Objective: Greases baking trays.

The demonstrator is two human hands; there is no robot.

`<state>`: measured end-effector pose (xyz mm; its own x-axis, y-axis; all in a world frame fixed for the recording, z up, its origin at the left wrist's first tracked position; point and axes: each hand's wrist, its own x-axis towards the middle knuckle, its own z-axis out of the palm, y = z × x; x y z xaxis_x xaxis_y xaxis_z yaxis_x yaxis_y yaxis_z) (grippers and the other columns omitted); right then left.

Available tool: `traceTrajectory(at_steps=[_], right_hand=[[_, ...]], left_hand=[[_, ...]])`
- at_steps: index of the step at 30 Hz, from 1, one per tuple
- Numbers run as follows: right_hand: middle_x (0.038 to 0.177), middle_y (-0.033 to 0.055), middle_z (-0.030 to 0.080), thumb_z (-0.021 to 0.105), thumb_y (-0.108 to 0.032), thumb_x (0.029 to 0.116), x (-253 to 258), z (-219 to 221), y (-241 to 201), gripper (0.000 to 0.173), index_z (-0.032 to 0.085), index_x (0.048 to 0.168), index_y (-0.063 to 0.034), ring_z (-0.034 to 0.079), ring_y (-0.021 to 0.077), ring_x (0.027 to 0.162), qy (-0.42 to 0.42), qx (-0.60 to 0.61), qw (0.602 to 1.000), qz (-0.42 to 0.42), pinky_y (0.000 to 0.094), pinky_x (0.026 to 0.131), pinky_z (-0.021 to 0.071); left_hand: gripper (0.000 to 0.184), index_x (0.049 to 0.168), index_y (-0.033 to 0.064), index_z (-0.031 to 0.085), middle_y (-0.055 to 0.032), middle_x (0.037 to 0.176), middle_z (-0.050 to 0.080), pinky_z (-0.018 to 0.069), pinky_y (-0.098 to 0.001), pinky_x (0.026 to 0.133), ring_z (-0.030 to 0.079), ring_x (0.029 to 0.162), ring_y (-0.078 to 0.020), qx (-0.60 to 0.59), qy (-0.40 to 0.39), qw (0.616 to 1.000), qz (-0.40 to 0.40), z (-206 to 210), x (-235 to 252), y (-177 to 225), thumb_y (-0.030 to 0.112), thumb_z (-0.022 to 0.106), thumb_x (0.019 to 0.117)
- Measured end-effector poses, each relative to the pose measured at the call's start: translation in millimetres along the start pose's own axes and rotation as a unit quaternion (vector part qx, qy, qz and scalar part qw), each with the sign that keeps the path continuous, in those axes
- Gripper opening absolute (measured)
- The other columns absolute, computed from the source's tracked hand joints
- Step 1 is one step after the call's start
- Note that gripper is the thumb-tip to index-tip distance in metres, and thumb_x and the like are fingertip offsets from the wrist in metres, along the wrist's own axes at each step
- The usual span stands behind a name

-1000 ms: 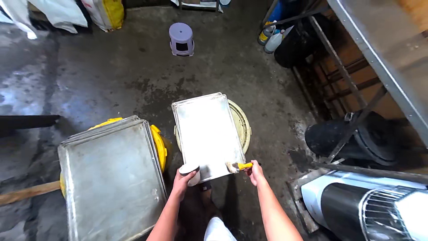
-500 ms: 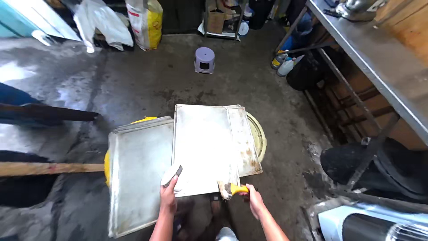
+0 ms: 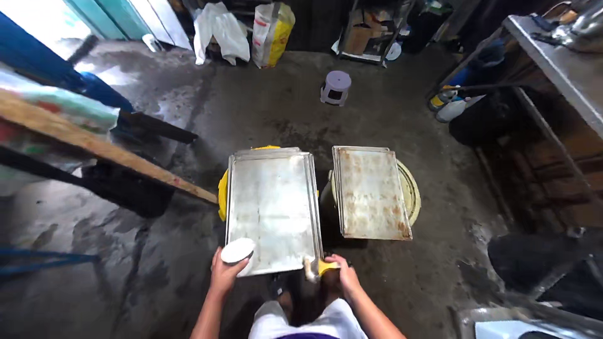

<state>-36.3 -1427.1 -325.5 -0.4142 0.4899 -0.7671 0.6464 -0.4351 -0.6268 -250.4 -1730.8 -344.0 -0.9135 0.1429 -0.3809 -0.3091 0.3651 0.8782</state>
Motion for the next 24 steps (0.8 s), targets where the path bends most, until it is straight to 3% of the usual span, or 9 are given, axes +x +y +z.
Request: traceTrajectory(at_steps=[2, 4, 8, 10, 13, 15, 19, 22, 24], right_hand=[[0.105, 0.0131, 0.074, 0.023, -0.028, 0.1119, -13, -14, -26, 0.054, 0.07, 0.12, -0.0019, 0.069, 0.0206, 0.089, 0.026, 0.036, 0.998, -0.054, 0.0404, 0.076, 0.0562], [0.087, 0.0098, 0.073, 0.026, -0.023, 0.1127, -33, -29, -56, 0.048, 0.066, 0.116, 0.0036, 0.067, 0.0134, 0.064, -0.01, 0.116, 0.984, -0.134, 0.0278, 0.058, 0.0565], [0.111, 0.0095, 0.074, 0.062, -0.013, 0.0991, -78, -41, -111, 0.018, 0.073, 0.107, -0.0013, 0.072, 0.0157, 0.087, -0.134, 0.003, 0.918, -0.374, 0.032, 0.076, 0.0635], [0.112, 0.0095, 0.074, 0.066, -0.013, 0.0976, -87, -35, -129, 0.017, 0.075, 0.108, -0.0025, 0.072, 0.0162, 0.1, -0.157, -0.134, 0.874, -0.439, 0.0337, 0.088, 0.0622], [0.114, 0.0109, 0.073, 0.066, -0.016, 0.0983, -81, -27, -132, 0.02, 0.076, 0.113, -0.0061, 0.069, 0.0189, 0.111, -0.158, -0.341, 0.819, -0.433, 0.0356, 0.101, 0.0556], [0.11, 0.0105, 0.074, 0.063, -0.018, 0.0996, -68, -37, -121, 0.021, 0.075, 0.113, -0.0065, 0.069, 0.018, 0.106, -0.161, -0.341, 0.833, -0.405, 0.0348, 0.099, 0.0554], [0.095, 0.006, 0.075, 0.058, -0.009, 0.0996, -37, -105, -104, 0.019, 0.072, 0.107, 0.0011, 0.072, 0.0124, 0.078, -0.123, -0.013, 0.953, -0.278, 0.0311, 0.074, 0.0633], [0.095, 0.0074, 0.075, 0.056, -0.01, 0.0998, -1, -173, -98, 0.021, 0.071, 0.108, 0.0019, 0.072, 0.0139, 0.075, 0.034, 0.039, 0.965, -0.257, 0.0315, 0.07, 0.0638], [0.105, 0.0108, 0.074, 0.058, -0.012, 0.1002, 41, -202, -88, 0.024, 0.072, 0.114, 0.0018, 0.072, 0.0138, 0.088, 0.175, -0.071, 0.949, -0.252, 0.03, 0.081, 0.062]], left_hand=[[0.111, 0.146, -0.0008, 0.048, -0.0264, 0.163, 0.027, 0.0324, -0.0517, 0.121, 0.032, 0.149, -0.0383, 0.095, -0.03, 0.992, 0.081, 2, -1, 10, 0.038, 0.095, 0.0541], [0.117, 0.15, -0.0025, 0.041, -0.0257, 0.161, 0.033, 0.0346, -0.0458, 0.122, 0.036, 0.148, -0.0335, 0.098, -0.099, 0.979, 0.147, 15, -7, 33, 0.04, 0.097, 0.0563], [0.112, 0.152, -0.0021, 0.039, -0.0208, 0.154, 0.047, 0.0361, -0.044, 0.122, 0.044, 0.144, -0.0291, 0.122, -0.231, 0.933, 0.246, 67, -23, 72, 0.04, 0.094, 0.0647], [0.106, 0.15, -0.0005, 0.043, -0.0186, 0.149, 0.053, 0.0372, -0.0448, 0.121, 0.048, 0.141, -0.0287, 0.133, -0.275, 0.902, 0.306, 99, -30, 91, 0.041, 0.093, 0.0669], [0.088, 0.142, 0.0018, 0.051, -0.0153, 0.14, 0.06, 0.039, -0.0468, 0.119, 0.053, 0.136, -0.0274, 0.132, -0.351, 0.845, 0.381, 146, -45, 122, 0.034, 0.09, 0.0703], [0.086, 0.143, 0.0033, 0.052, -0.0143, 0.141, 0.059, 0.0375, -0.047, 0.12, 0.051, 0.138, -0.0281, 0.146, -0.398, 0.825, 0.375, 174, -48, 127, 0.028, 0.089, 0.0694], [0.092, 0.144, 0.0025, 0.051, -0.0146, 0.144, 0.057, 0.0349, -0.044, 0.122, 0.048, 0.14, -0.0276, 0.171, -0.436, 0.832, 0.298, 225, -48, 109, 0.034, 0.092, 0.0681], [0.101, 0.149, 0.0025, 0.046, -0.0177, 0.153, 0.048, 0.0334, -0.0489, 0.122, 0.043, 0.144, -0.0337, 0.249, -0.448, 0.829, 0.224, 271, -39, 84, 0.035, 0.092, 0.0652], [0.102, 0.152, 0.0069, 0.043, -0.0135, 0.165, 0.032, 0.0372, -0.0538, 0.117, 0.039, 0.147, -0.0358, 0.34, -0.483, 0.789, 0.168, 303, -35, 71, 0.034, 0.092, 0.0658]])
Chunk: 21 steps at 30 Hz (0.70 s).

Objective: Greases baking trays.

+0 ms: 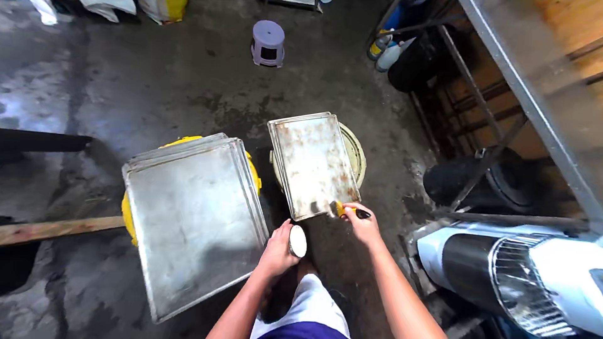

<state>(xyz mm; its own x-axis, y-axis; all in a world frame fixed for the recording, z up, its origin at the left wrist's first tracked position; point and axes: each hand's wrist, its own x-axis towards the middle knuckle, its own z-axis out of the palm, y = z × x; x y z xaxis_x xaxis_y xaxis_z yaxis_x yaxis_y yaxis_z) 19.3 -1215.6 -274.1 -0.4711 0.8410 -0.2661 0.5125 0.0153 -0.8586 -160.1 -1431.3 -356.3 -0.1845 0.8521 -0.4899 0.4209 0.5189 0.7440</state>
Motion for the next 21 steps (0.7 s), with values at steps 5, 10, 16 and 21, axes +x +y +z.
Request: traceTrajectory(at_steps=[5, 10, 16, 21], right_hand=[[0.134, 0.0181, 0.063, 0.054, -0.026, 0.1011, 45, 97, 64, 0.034, 0.07, 0.127, -0.0103, 0.063, 0.0315, 0.123, -0.179, -0.325, 0.925, 0.08, 0.0487, 0.105, 0.0522], [0.12, 0.0138, 0.073, 0.058, -0.013, 0.0994, 63, 48, 107, 0.028, 0.073, 0.119, -0.0007, 0.069, 0.0189, 0.115, -0.125, -0.057, 0.991, 0.004, 0.037, 0.105, 0.0543], [0.137, 0.0214, 0.059, 0.057, -0.018, 0.0992, 96, 80, 66, 0.03, 0.07, 0.124, -0.0079, 0.063, 0.0337, 0.122, -0.175, -0.335, 0.917, 0.126, 0.0482, 0.102, 0.0545], [0.115, 0.0156, 0.074, 0.059, -0.013, 0.0997, 152, 64, 80, 0.027, 0.073, 0.116, 0.0015, 0.07, 0.0194, 0.11, -0.13, -0.028, 0.991, -0.004, 0.0367, 0.101, 0.0558]], left_hand=[[0.091, 0.153, 0.014, 0.043, -0.001, 0.173, 0.01, 0.0474, -0.0627, 0.101, 0.039, 0.145, -0.0401, 0.206, -0.175, 0.955, -0.12, 43, 68, 2, 0.026, 0.086, 0.0738], [0.086, 0.149, 0.0143, 0.048, 0.0029, 0.173, 0.013, 0.0489, -0.0634, 0.097, 0.042, 0.142, -0.0413, 0.237, -0.188, 0.939, -0.165, 51, 83, 3, 0.023, 0.086, 0.0721], [0.089, 0.15, 0.014, 0.047, 0.0048, 0.173, 0.012, 0.0493, -0.0629, 0.098, 0.042, 0.143, -0.0409, 0.208, -0.192, 0.94, -0.191, 49, 88, 7, 0.024, 0.087, 0.0709], [0.092, 0.151, 0.0166, 0.046, 0.0086, 0.173, 0.013, 0.0494, -0.0621, 0.098, 0.042, 0.142, -0.0392, 0.202, -0.202, 0.936, -0.206, 47, 91, 9, 0.025, 0.088, 0.0695]])
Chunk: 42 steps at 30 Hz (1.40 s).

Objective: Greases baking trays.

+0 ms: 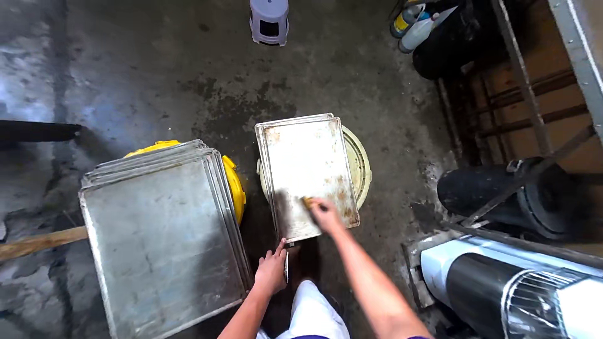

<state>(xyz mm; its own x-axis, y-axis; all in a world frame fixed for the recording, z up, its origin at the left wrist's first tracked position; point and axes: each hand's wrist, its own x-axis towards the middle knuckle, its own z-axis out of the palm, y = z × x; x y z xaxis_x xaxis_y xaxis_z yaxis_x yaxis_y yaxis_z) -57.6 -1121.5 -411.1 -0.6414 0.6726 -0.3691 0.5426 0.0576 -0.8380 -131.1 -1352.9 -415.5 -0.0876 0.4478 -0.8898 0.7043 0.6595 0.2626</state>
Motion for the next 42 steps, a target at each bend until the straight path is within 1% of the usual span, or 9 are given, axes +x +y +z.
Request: traceTrajectory(at_steps=[3, 8, 14, 19, 25, 29, 34, 38, 42], right_hand=[[0.128, 0.019, 0.068, 0.055, -0.02, 0.1033, 50, -67, -11, 0.032, 0.07, 0.126, -0.0024, 0.066, 0.0273, 0.118, 0.058, -0.205, 0.973, 0.089, 0.0433, 0.105, 0.0518], [0.123, 0.0187, 0.068, 0.058, -0.016, 0.0997, 57, 68, -60, 0.03, 0.071, 0.124, -0.0046, 0.07, 0.026, 0.108, -0.117, -0.181, 0.976, 0.009, 0.0408, 0.095, 0.0579], [0.121, 0.0195, 0.07, 0.056, -0.02, 0.103, 144, -72, -49, 0.03, 0.07, 0.122, -0.0012, 0.07, 0.0271, 0.11, 0.085, -0.175, 0.979, 0.058, 0.0454, 0.1, 0.0551], [0.128, 0.0142, 0.068, 0.056, -0.023, 0.102, 153, 67, -109, 0.03, 0.072, 0.124, -0.0091, 0.068, 0.0254, 0.114, -0.125, -0.232, 0.964, -0.022, 0.0435, 0.1, 0.0557], [0.126, 0.0209, 0.069, 0.054, -0.022, 0.1053, 238, -70, -75, 0.032, 0.067, 0.128, -0.0029, 0.068, 0.0327, 0.116, 0.07, -0.162, 0.984, -0.03, 0.0536, 0.1, 0.0545], [0.138, 0.023, 0.058, 0.061, -0.023, 0.097, 145, 30, -92, 0.033, 0.067, 0.127, -0.0112, 0.066, 0.041, 0.115, -0.12, -0.37, 0.92, 0.044, 0.0599, 0.092, 0.057], [0.116, 0.0155, 0.073, 0.058, -0.019, 0.1019, 100, -66, -33, 0.03, 0.071, 0.123, -0.002, 0.07, 0.021, 0.106, 0.0, -0.016, 0.997, 0.078, 0.041, 0.098, 0.0564], [0.101, 0.0124, 0.072, 0.038, -0.025, 0.1117, 79, -173, 34, 0.039, 0.064, 0.128, -0.0013, 0.066, 0.0191, 0.08, 0.193, 0.204, 0.933, 0.227, 0.0347, 0.067, 0.0536], [0.105, 0.0115, 0.068, 0.026, -0.038, 0.1081, -27, -160, 86, 0.05, 0.061, 0.124, -0.0067, 0.063, 0.0237, 0.088, 0.186, 0.355, 0.85, 0.341, 0.0438, 0.074, 0.051]], left_hand=[[0.092, 0.15, 0.0167, 0.046, 0.0087, 0.173, 0.013, 0.0501, -0.0616, 0.097, 0.042, 0.142, -0.0391, -0.011, 0.003, 1.0, 0.0, 3, 4, -3, 0.025, 0.088, 0.0686], [0.089, 0.148, 0.0169, 0.048, 0.0097, 0.173, 0.012, 0.0502, -0.0607, 0.096, 0.045, 0.141, -0.0382, -0.02, 0.01, 1.0, -0.007, 8, 3, -1, 0.025, 0.088, 0.0687], [0.089, 0.149, 0.0185, 0.048, 0.0119, 0.172, 0.012, 0.0506, -0.0604, 0.096, 0.044, 0.142, -0.0372, -0.046, 0.001, 0.999, -0.015, 4, 1, -2, 0.025, 0.087, 0.0695], [0.089, 0.15, 0.0178, 0.047, 0.012, 0.172, 0.012, 0.0506, -0.0599, 0.096, 0.044, 0.141, -0.0371, -0.057, -0.003, 0.998, -0.021, 5, 1, 0, 0.024, 0.087, 0.0711], [0.091, 0.15, 0.0202, 0.049, 0.0128, 0.172, 0.014, 0.0503, -0.0622, 0.097, 0.045, 0.141, -0.0375, -0.09, 0.006, 0.995, -0.035, 2, 6, 4, 0.026, 0.088, 0.0681], [0.094, 0.152, 0.0172, 0.045, 0.0104, 0.173, 0.01, 0.0505, -0.0606, 0.097, 0.043, 0.142, -0.0383, -0.071, -0.006, 0.997, -0.04, 1, 6, 17, 0.027, 0.088, 0.0695], [0.095, 0.152, 0.0184, 0.046, 0.0125, 0.173, 0.009, 0.0508, -0.0613, 0.097, 0.043, 0.143, -0.0377, -0.037, -0.014, 0.998, -0.049, 0, 2, 20, 0.027, 0.089, 0.0679], [0.094, 0.152, 0.0185, 0.045, 0.0097, 0.173, 0.006, 0.0515, -0.0605, 0.097, 0.044, 0.142, -0.0375, -0.027, -0.016, 0.999, -0.04, 4, 1, 22, 0.034, 0.088, 0.0693], [0.115, 0.159, 0.0138, 0.034, -0.001, 0.17, 0.024, 0.0434, -0.0598, 0.11, 0.044, 0.143, -0.0358, -0.174, 0.004, 0.984, 0.034, -2, 0, 3, 0.041, 0.092, 0.0643]])
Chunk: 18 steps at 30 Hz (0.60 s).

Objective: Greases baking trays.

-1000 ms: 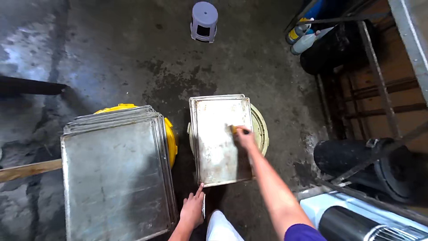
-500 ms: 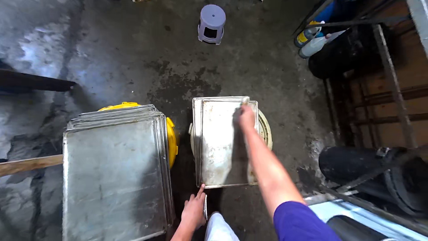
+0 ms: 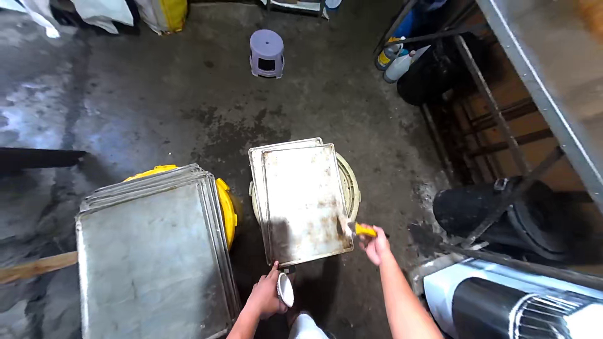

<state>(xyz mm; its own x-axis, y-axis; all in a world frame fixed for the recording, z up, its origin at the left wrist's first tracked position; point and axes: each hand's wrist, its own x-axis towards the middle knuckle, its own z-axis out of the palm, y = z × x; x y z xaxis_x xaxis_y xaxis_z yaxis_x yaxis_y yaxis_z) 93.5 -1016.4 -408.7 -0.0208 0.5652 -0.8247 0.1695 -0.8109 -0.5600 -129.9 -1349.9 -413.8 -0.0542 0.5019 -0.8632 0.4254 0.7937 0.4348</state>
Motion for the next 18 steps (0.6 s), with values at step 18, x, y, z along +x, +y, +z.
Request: traceTrajectory(at_steps=[18], right_hand=[[0.129, 0.0172, 0.066, 0.025, -0.023, 0.112, -183, 18, 138, 0.048, 0.066, 0.121, 0.0017, 0.066, 0.0276, 0.112, -0.141, -0.088, 0.986, -0.004, 0.0444, 0.087, 0.0573]], left_hand=[[0.077, 0.142, -0.0056, 0.041, -0.0199, 0.12, 0.066, 0.0589, -0.0399, 0.093, 0.069, 0.106, -0.0226, -0.625, 0.382, 0.668, 0.128, -53, -70, -31, 0.014, 0.078, 0.0775]])
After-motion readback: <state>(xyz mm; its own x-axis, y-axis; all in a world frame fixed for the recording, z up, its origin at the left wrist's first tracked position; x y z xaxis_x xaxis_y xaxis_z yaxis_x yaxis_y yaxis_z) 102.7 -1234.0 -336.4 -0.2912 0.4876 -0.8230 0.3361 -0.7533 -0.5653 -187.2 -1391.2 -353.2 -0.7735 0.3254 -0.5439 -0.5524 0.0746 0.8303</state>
